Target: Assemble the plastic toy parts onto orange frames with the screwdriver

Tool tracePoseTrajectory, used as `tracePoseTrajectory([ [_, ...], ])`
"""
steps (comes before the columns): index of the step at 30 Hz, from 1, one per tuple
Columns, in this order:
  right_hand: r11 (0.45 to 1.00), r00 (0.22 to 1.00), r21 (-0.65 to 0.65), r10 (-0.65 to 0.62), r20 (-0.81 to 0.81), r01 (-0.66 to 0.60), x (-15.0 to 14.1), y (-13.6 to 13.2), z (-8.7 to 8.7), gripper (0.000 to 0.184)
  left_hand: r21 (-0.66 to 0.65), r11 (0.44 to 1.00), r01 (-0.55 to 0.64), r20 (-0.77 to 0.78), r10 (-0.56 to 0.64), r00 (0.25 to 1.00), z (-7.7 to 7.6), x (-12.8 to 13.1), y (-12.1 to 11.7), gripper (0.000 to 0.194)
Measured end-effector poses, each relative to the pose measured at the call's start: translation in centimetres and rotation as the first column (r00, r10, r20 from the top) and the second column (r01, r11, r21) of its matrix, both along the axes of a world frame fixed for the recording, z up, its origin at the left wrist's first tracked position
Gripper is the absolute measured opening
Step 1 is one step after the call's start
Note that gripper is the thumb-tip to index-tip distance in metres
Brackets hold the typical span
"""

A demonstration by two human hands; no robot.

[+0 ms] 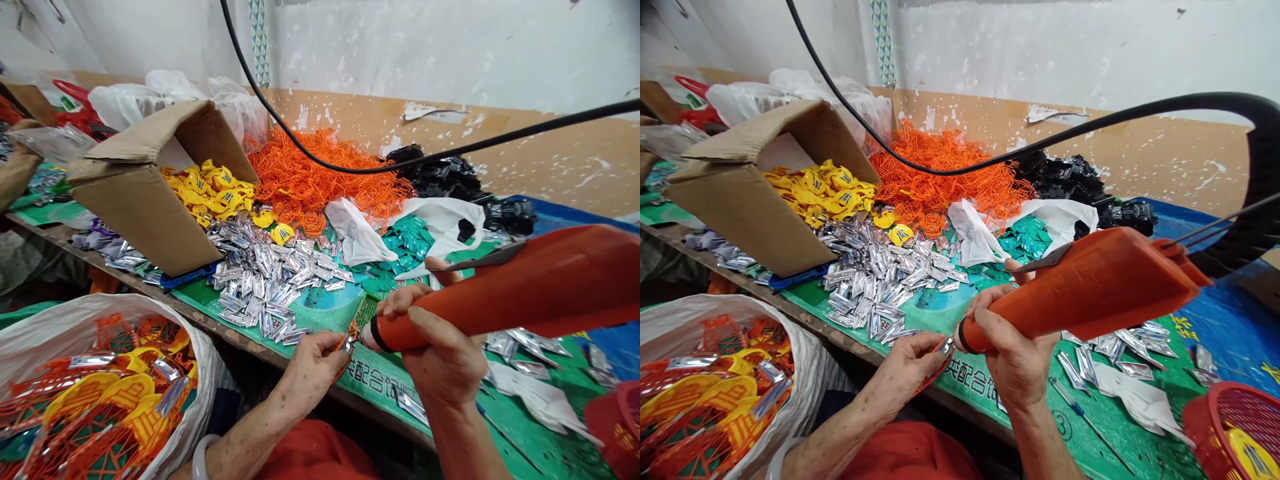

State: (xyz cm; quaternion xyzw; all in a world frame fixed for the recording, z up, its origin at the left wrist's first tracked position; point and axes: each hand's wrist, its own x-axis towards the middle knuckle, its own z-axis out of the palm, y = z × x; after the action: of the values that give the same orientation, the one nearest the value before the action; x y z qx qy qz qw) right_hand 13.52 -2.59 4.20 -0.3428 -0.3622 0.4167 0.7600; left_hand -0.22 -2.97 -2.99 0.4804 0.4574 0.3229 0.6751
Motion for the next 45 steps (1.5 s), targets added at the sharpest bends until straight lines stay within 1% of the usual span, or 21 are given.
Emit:
tracePoseTrajectory([
  [4,1.000,1.000,0.000,0.010,0.000,-0.010,-0.1,-0.1,-0.1,0.052,0.001,1.000,0.005,-0.006,-0.005,1.000,0.2,0.0,-0.1,0.031],
  [13,0.999,0.999,-0.017,-0.048,0.008,0.048,-0.4,-0.3,-0.3,0.056,-0.018,1.000,-0.004,-0.022,0.003,1.000,0.5,0.1,0.0,0.029],
  [17,0.998,0.999,-0.024,-0.050,0.022,0.051,-0.5,-0.3,-0.5,0.053,0.008,1.000,-0.020,-0.027,0.020,0.999,0.5,0.1,-0.1,0.023],
  [22,0.999,0.999,-0.023,-0.035,0.030,0.035,-0.5,-0.5,-0.9,0.051,-0.027,0.999,-0.029,0.005,0.029,1.000,0.5,0.3,-0.1,0.021],
  [27,0.998,0.998,-0.027,-0.056,0.029,0.057,-0.7,-0.7,-1.1,0.048,-0.091,0.995,-0.036,0.046,0.040,0.998,0.3,0.5,0.0,0.027],
  [30,0.999,0.999,-0.011,-0.046,0.005,0.046,-0.6,-0.7,-1.0,0.049,-0.093,0.995,-0.027,0.044,0.031,0.999,0.3,0.4,0.0,0.029],
  [32,0.999,1.000,0.020,-0.027,-0.004,0.027,-0.3,-0.5,-0.8,0.051,-0.071,0.997,-0.020,0.040,0.023,0.999,0.3,0.3,0.1,0.032],
  [34,0.999,1.000,0.040,-0.015,-0.007,0.015,0.0,-0.4,-0.6,0.052,-0.032,0.998,-0.050,0.031,0.051,0.998,0.2,0.2,0.2,0.041],
  [36,0.999,1.000,0.046,-0.006,-0.016,0.006,0.4,-0.3,-0.3,0.051,-0.012,0.997,-0.082,0.039,0.083,0.996,0.1,0.0,0.4,0.057],
  [37,0.999,1.000,0.049,-0.003,-0.023,0.004,0.6,-0.2,-0.2,0.050,-0.004,0.996,-0.086,0.046,0.086,0.995,0.0,0.0,0.4,0.061],
  [38,0.999,1.000,0.052,0.000,-0.028,0.001,0.8,-0.2,-0.1,0.049,0.012,0.997,-0.074,0.050,0.074,0.996,0.0,0.0,0.5,0.059],
  [39,0.999,1.000,0.054,0.004,-0.031,-0.002,1.0,-0.1,0.0,0.048,0.038,0.998,-0.050,0.045,0.049,0.998,0.0,-0.1,0.5,0.052],
  [41,0.998,1.000,0.057,0.006,-0.029,-0.004,1.2,-0.1,0.2,0.045,0.107,0.994,-0.001,-0.010,0.002,1.000,0.2,-0.1,0.5,0.035],
  [42,0.998,1.000,0.057,0.004,-0.029,-0.003,1.3,-0.1,0.2,0.043,0.133,0.991,0.011,-0.050,-0.004,0.999,0.4,-0.1,0.5,0.031],
  [45,0.998,0.999,0.059,0.002,-0.033,0.000,1.3,-0.2,0.2,0.042,0.139,0.990,0.004,-0.128,0.014,0.992,0.8,-0.1,0.4,0.030],
])
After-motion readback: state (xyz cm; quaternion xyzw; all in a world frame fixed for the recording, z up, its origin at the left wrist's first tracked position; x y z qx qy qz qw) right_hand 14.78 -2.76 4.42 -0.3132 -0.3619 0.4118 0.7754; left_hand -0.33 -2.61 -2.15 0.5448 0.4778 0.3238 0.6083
